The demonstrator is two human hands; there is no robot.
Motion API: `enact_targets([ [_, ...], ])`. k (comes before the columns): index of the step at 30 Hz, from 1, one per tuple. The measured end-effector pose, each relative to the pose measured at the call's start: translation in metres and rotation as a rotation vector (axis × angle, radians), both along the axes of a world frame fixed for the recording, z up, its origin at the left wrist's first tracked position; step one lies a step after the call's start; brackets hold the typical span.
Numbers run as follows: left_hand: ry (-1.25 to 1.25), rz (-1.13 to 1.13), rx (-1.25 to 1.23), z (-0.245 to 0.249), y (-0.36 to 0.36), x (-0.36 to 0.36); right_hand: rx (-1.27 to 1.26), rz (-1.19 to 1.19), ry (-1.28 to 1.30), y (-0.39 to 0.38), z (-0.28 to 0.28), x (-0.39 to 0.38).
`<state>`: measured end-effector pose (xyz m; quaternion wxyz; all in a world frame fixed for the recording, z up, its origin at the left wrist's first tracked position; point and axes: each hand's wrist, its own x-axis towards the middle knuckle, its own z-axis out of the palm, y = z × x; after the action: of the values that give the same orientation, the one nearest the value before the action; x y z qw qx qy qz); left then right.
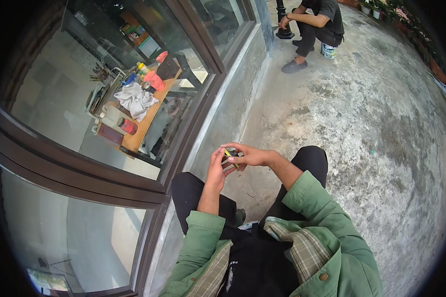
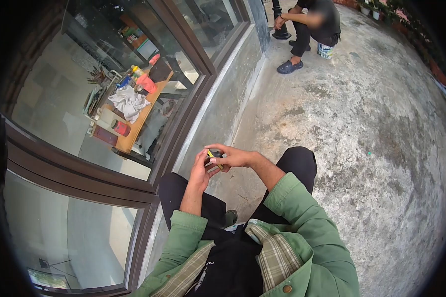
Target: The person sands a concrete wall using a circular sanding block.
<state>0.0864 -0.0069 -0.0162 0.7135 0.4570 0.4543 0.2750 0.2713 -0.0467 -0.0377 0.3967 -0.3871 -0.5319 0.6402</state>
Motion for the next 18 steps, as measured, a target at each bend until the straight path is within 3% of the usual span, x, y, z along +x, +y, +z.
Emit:
enact_targets([
  [16, -0.016, 0.011, -0.059, -0.006, 0.007, -0.017, 0.024, 0.030, 0.038, 0.006, -0.002, -0.007],
  [18, 0.048, 0.045, 0.055, -0.002, 0.005, -0.020, 0.016, -0.020, 0.053, 0.010, -0.004, -0.007],
])
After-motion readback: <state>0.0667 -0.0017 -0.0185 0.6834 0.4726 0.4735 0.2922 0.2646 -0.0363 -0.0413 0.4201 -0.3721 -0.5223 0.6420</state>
